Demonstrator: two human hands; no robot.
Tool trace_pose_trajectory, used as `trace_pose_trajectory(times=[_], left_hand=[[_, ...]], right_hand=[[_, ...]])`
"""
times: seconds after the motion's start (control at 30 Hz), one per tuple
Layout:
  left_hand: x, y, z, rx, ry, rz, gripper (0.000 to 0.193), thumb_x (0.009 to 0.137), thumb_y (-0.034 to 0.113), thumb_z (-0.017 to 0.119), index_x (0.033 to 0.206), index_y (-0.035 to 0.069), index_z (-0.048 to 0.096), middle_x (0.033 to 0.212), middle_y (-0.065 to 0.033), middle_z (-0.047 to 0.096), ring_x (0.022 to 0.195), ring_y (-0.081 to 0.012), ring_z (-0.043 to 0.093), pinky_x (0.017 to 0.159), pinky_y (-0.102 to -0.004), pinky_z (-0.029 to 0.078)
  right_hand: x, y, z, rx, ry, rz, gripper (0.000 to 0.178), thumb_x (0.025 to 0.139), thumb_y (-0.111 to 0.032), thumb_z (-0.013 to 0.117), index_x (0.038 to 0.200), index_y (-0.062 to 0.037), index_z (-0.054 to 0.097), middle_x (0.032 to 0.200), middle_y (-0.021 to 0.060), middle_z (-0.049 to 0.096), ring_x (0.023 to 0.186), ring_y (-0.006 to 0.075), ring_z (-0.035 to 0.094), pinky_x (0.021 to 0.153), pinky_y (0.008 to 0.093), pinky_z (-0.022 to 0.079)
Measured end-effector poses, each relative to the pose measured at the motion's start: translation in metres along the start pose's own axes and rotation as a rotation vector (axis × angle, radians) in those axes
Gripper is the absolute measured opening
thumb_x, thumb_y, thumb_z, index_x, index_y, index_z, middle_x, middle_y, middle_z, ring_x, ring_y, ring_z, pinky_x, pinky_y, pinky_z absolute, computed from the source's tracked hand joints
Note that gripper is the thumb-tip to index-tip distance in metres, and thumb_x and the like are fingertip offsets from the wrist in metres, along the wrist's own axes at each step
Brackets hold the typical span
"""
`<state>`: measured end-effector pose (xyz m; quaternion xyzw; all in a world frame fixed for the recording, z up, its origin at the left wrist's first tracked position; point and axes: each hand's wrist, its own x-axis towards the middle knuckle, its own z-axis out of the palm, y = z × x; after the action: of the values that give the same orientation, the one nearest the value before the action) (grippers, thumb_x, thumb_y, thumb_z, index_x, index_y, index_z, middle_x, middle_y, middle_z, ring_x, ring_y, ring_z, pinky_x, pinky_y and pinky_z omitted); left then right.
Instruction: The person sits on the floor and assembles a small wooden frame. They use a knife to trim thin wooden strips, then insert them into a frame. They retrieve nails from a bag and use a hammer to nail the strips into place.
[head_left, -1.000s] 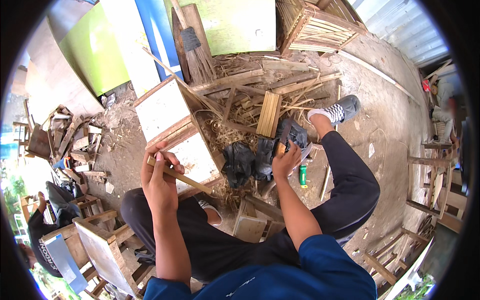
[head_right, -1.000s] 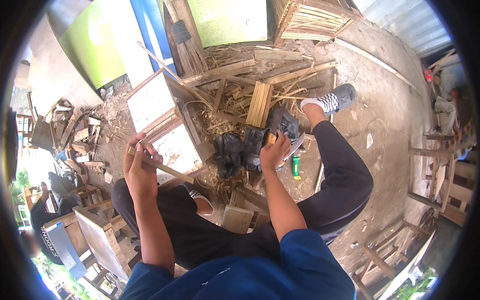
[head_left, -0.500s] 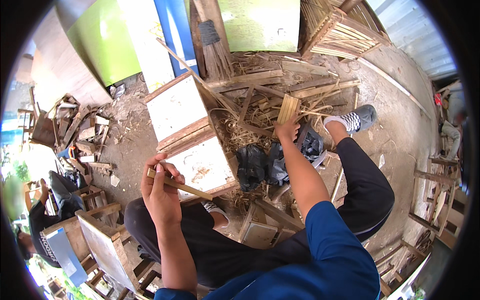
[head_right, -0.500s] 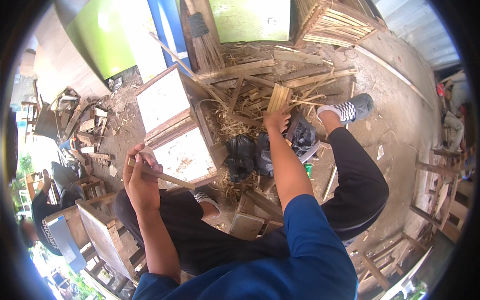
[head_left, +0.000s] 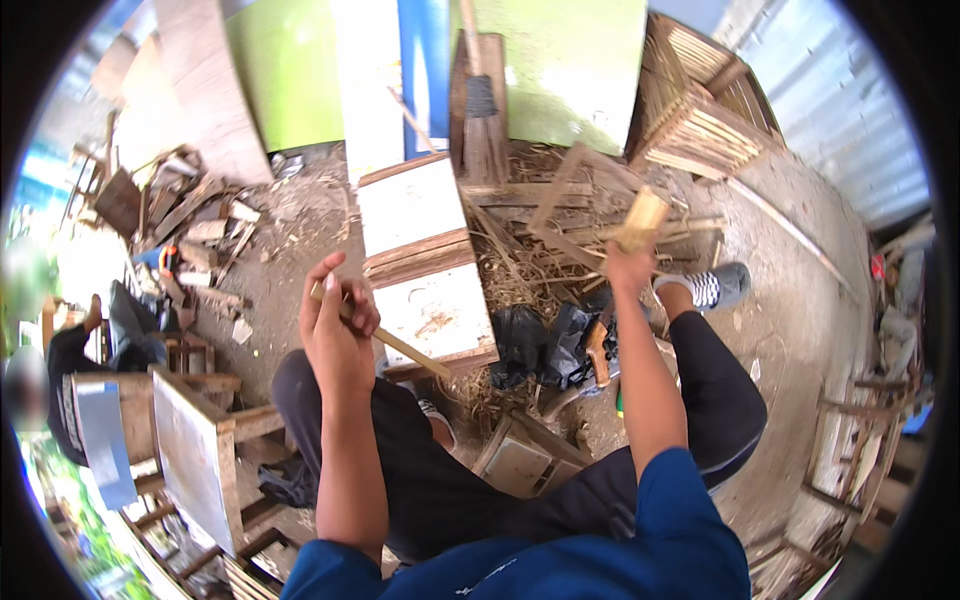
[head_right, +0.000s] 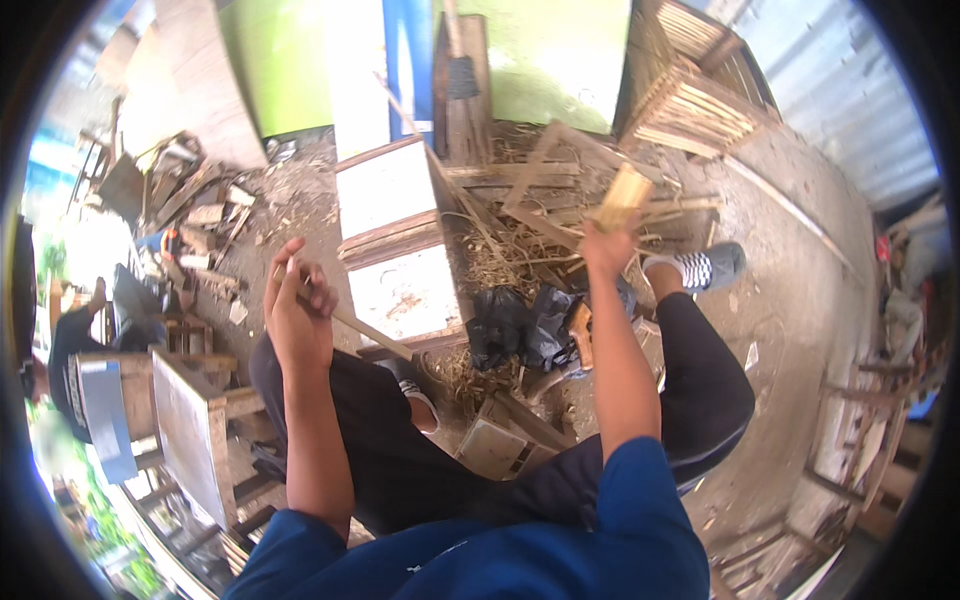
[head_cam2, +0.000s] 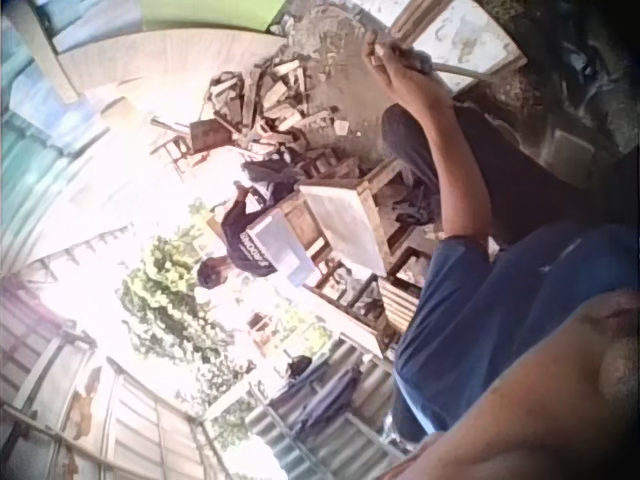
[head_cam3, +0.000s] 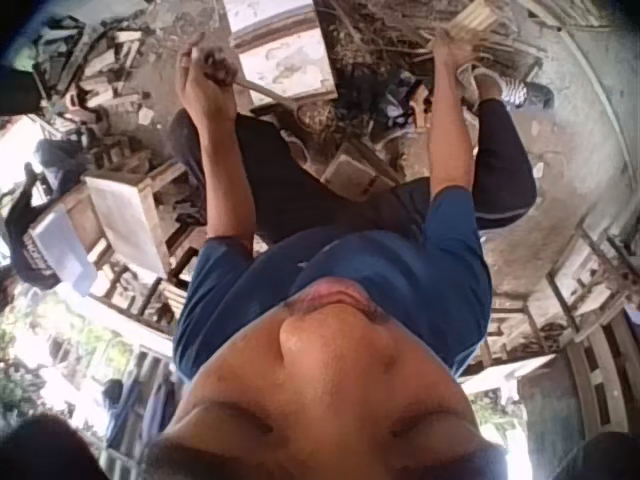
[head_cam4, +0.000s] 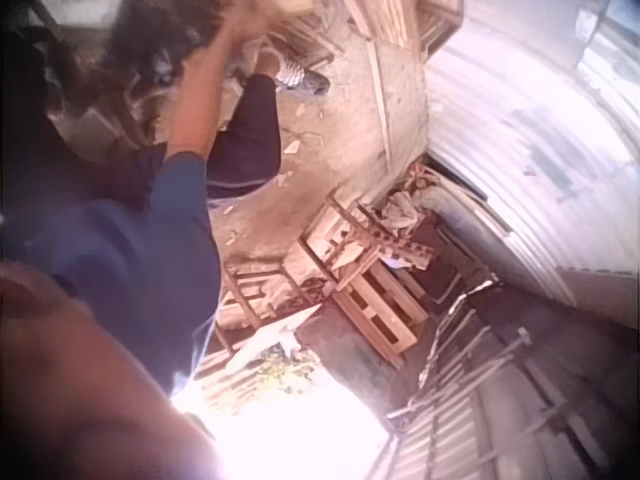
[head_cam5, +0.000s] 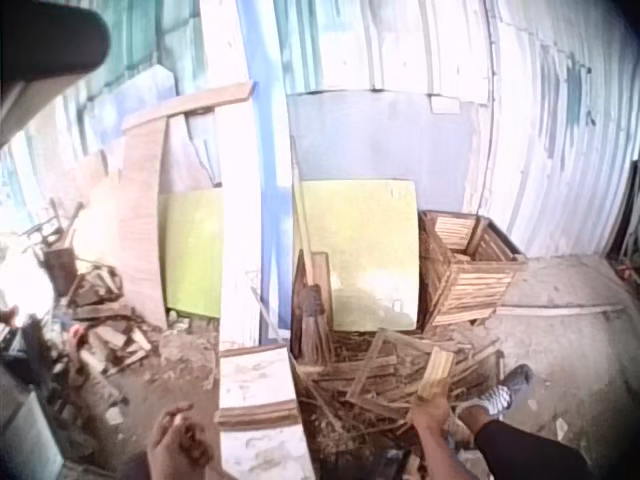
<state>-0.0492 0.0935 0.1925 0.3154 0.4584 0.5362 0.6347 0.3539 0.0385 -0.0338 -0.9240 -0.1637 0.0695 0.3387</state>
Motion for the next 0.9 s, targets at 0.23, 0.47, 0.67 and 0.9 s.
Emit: trace_pose_trajectory(times=[0.23, 0.47, 0.67, 0.9], left_hand=[[0.005, 0.013, -0.027, -0.217, 0.106, 0.149, 0.015, 0.112, 0.021, 0.049, 0.113, 0.007, 0.056, 0.087, -0.0048, 0.053, 0.070, -0.0108, 0.046, 0.060, -0.0277, 0.038], [0.019, 0.006, -0.070, -0.142, 0.124, 0.144, 0.023, 0.107, 0.015, 0.065, 0.121, -0.003, 0.069, 0.094, -0.0046, 0.057, 0.071, -0.0135, 0.060, 0.064, -0.0286, 0.055], [0.025, -0.006, -0.069, -0.186, 0.015, -0.028, 0.033, 0.109, 0.014, 0.060, 0.135, -0.006, 0.065, 0.097, -0.0056, 0.061, 0.077, -0.0153, 0.064, 0.070, -0.0284, 0.059], [0.037, -0.037, -0.027, 0.020, 0.082, -0.088, 0.028, 0.106, 0.016, 0.066, 0.124, -0.005, 0.073, 0.097, -0.0086, 0.072, 0.080, -0.0139, 0.066, 0.071, -0.0298, 0.060]], right_hand=[[-0.099, -0.026, -0.101, 0.359, -0.143, -0.338, 0.091, 0.084, -0.017, 0.082, 0.161, 0.0032, 0.037, 0.133, 0.0308, 0.063, 0.117, 0.0402, 0.068, 0.100, 0.0454, 0.057], [-0.213, -0.099, -0.085, 0.099, -0.500, -0.460, 0.099, 0.081, -0.027, 0.083, 0.166, -0.0131, 0.034, 0.148, 0.0263, 0.048, 0.128, 0.0431, 0.059, 0.107, 0.0507, 0.052], [-0.251, -0.118, -0.047, 0.010, -0.357, -0.700, 0.094, 0.080, -0.027, 0.083, 0.162, -0.0137, 0.040, 0.148, 0.0258, 0.047, 0.136, 0.0462, 0.050, 0.109, 0.0545, 0.049], [-0.246, -0.122, -0.056, 0.084, -0.308, -0.716, 0.060, 0.095, -0.028, 0.076, 0.148, -0.0055, 0.058, 0.146, 0.0241, 0.050, 0.128, 0.0402, 0.057, 0.106, 0.0501, 0.049]])
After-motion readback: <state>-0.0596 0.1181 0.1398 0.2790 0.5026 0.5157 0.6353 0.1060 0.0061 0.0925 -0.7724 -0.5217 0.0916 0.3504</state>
